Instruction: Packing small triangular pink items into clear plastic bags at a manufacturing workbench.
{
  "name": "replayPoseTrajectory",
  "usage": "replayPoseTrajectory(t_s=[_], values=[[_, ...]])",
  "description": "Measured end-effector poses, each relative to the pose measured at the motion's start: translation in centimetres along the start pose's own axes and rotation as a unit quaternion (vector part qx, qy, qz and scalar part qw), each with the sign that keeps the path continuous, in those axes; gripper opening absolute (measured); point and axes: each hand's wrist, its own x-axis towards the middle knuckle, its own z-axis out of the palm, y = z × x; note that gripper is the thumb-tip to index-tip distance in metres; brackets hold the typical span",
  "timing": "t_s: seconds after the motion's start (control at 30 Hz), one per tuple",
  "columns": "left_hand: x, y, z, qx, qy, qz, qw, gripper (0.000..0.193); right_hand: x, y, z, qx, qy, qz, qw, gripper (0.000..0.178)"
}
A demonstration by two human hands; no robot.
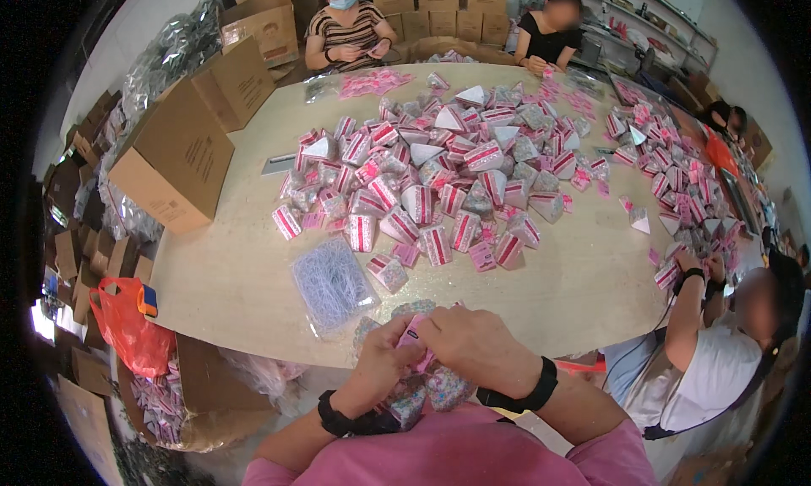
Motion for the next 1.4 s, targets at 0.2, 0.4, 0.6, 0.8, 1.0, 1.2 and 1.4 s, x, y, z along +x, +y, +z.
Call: replayPoseTrajectory(t_s=[0.2, 0.4, 0.6, 0.8, 1.0, 1.2, 1.4], values=[[-0.5, 0.2, -0.4, -0.032, -0.012, -0.001, 0.999, 0.027, -0.3, -0.7, 0.0, 0.101, -0.022, 0.029, 0.994, 0.023], [-1.0, 1.0, -1.3, -0.032, -0.001, -0.027, 0.999, 0.025, -0.9, 0.6, -0.4, 0.432, -0.058, 0.171, 0.884, 0.032], [-0.8, 0.4, -2.6, 0.021, -0.001, -0.03, 0.999, 0.026, -1.6, 1.3, 0.4, 0.559, -0.011, 0.224, 0.798, 0.024], [-0.8, -0.9, -4.5, 0.058, -0.019, 0.005, 0.998, 0.025, -0.9, 2.3, 0.5, 0.556, -0.057, 0.214, 0.801, 0.029], [-0.9, -0.2, -5.0, 0.116, -0.03, 0.008, 0.993, 0.03, -0.9, 2.4, 1.8, 0.568, -0.048, 0.159, 0.806, 0.041], [-0.8, 0.3, -5.0, 0.071, -0.05, -0.007, 0.996, 0.022, -0.3, 2.5, 2.0, 0.59, -0.076, 0.16, 0.788, 0.032], [-0.1, -0.2, -5.0, 0.07, -0.038, 0.024, 0.997, 0.03, -0.5, 3.8, 3.4, 0.643, -0.135, 0.209, 0.724, 0.012]])
